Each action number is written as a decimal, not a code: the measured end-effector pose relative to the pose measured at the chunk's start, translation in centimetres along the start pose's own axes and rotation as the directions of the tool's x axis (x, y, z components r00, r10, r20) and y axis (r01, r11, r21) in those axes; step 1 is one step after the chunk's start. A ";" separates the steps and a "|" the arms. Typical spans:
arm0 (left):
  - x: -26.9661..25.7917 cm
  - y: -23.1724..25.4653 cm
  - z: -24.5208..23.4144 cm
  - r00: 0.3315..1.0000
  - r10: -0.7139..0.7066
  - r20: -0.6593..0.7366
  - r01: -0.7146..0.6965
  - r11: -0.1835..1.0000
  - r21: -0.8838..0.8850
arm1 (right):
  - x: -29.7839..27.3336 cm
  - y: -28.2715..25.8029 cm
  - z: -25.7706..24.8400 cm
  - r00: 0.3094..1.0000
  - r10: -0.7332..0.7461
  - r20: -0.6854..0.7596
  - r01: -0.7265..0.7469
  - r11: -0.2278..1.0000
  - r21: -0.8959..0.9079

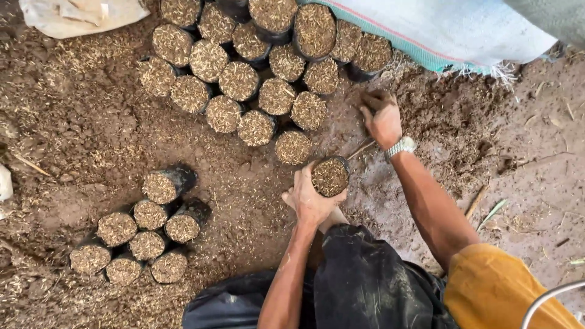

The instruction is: Filling small black plastic polybags with a soil and husk substrate mixture and arranging them in rows.

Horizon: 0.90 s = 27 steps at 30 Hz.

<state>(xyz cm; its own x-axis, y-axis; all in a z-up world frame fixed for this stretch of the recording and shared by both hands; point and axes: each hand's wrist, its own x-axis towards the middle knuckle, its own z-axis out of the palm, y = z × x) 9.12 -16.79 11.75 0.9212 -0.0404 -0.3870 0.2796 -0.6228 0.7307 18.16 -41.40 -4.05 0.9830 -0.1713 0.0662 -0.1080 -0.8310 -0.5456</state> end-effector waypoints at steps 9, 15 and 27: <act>3.0 1.0 2.9 0.999 -0.005 -0.049 0.005 1.000 0.010 | -3.6 -6.8 -5.5 0.996 -0.086 -0.011 0.084 0.931 0.356; 6.0 4.3 5.6 0.977 0.178 -0.115 -0.173 0.983 0.056 | -9.2 -3.9 -4.5 0.967 0.066 0.247 -0.172 0.881 0.441; 4.6 6.5 -0.4 0.942 0.282 -0.181 -0.311 0.937 -0.159 | -0.5 -6.8 -1.3 0.939 0.184 -0.292 -0.054 0.914 0.401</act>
<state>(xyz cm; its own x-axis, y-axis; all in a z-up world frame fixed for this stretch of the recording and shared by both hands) 15.29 -20.69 14.90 0.9957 -0.0723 -0.0571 0.0189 -0.4466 0.8946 18.26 -36.34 0.76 0.8594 -0.4682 0.2056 -0.0927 -0.5380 -0.8378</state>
